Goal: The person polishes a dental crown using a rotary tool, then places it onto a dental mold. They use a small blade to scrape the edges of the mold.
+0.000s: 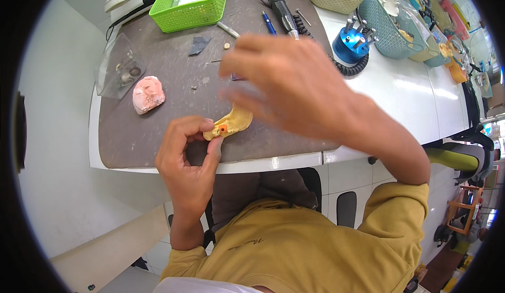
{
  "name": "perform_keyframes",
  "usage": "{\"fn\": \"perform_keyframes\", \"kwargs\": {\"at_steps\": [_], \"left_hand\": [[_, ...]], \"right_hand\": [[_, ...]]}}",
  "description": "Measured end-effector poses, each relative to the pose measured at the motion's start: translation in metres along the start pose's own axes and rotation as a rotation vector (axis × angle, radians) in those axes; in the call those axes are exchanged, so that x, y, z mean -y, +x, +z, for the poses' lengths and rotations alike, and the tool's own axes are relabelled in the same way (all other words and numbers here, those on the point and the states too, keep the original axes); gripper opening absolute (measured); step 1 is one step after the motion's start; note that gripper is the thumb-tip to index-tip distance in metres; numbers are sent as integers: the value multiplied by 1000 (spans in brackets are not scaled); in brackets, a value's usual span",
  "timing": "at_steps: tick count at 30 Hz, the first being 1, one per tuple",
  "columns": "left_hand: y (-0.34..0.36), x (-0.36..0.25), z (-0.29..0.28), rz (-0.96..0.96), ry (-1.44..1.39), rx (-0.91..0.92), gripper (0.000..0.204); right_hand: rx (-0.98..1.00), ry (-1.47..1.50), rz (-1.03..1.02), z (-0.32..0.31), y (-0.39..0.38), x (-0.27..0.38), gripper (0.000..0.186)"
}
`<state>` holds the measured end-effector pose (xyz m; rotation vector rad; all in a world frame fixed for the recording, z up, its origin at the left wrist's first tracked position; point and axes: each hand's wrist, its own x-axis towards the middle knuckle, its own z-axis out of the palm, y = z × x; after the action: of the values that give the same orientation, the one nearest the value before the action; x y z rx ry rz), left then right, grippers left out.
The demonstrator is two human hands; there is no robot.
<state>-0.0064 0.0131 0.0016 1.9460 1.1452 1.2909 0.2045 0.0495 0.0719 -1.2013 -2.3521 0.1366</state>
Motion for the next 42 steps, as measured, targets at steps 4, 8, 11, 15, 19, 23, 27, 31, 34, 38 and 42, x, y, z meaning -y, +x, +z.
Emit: {"fn": "perform_keyframes", "kwargs": {"at_steps": [4, 8, 11, 15, 19, 23, 27, 31, 34, 38, 42], "left_hand": [[1, -4, 3, -17, -8, -15, 26], [3, -4, 3, -33, -12, -6, 24], [3, -3, 1, -53, -20, 3, 23], [3, -4, 1, -68, -27, 4, 23], [4, -4, 1, -76, -23, 19, 22], [4, -3, 1, -89, -44, 31, 21], [5, -8, -1, -126, -51, 63, 19], [5, -5, 0, -85, -45, 38, 20], [5, -4, -1, -83, -41, 50, 21], [5, 0, 0, -72, -90, 16, 22], [21, 2, -8, -38, -209, 0, 21]], "right_hand": [[27, 73, -29, 14, -19, 24, 19], [-100, 90, -62, 35, -25, 21, 20], [-147, 148, -55, 47, -26, 16, 19], [-166, 204, -21, 50, -24, 15, 17], [-166, 289, 34, 50, -21, 15, 15], [-187, 293, 13, 53, -20, 10, 15], [-203, 250, -14, 55, -20, 9, 15], [-230, 189, -24, 58, -21, 10, 16], [-256, 151, -51, 62, -22, 10, 18], [-190, 166, -34, 58, -21, 8, 25], [-177, 233, -43, 38, -15, 4, 31]]}}
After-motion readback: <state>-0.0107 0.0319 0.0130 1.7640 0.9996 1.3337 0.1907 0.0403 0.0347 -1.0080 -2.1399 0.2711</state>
